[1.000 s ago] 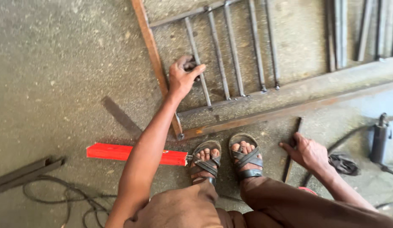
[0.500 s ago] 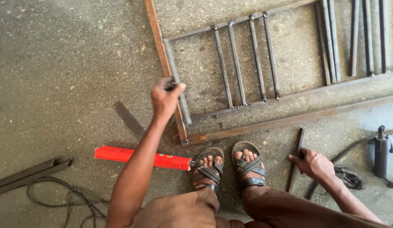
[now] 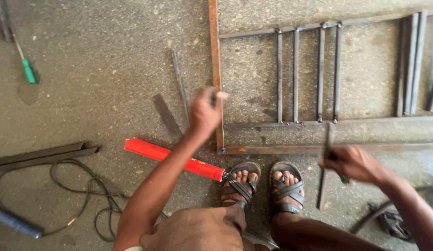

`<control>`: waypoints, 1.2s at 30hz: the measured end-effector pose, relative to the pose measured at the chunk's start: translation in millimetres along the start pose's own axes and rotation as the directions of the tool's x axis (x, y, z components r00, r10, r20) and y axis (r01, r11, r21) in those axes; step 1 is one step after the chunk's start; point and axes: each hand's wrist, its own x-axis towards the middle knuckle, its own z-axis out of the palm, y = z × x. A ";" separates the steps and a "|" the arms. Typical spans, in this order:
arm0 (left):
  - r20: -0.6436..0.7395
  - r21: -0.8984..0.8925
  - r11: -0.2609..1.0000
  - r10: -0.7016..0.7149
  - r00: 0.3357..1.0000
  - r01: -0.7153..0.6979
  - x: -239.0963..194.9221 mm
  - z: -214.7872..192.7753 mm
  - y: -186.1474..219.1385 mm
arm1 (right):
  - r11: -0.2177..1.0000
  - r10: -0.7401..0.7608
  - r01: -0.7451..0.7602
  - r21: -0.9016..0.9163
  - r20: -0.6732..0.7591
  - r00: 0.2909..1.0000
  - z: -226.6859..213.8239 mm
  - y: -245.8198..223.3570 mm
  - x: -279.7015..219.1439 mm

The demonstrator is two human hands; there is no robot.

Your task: The person constructs a metal frame on the floor by aligning small square rods between larger rectangular beams, using a measuring tape and square tool for precision before welding the joints together with a welding torch.

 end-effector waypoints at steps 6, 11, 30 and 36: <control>0.611 -0.539 0.743 0.020 0.791 0.398 -23.9 60.8 115.9 | 0.973 -0.147 0.206 0.105 -0.404 0.903 -68.9 -114.9 20.1; 0.568 -0.499 0.701 -0.179 0.804 0.509 32.0 62.1 69.3 | 0.986 0.047 0.008 0.164 -0.330 0.943 -42.8 -99.8 -4.5; 0.427 -0.319 0.883 -0.189 0.884 0.343 70.2 121.2 19.1 | 0.931 0.362 -0.365 0.009 -0.141 0.921 67.3 -21.5 -39.7; 0.433 -0.349 0.867 -0.189 0.881 0.357 67.3 124.0 15.7 | 0.924 0.373 -0.381 -0.037 -0.143 0.917 60.5 -25.7 -39.1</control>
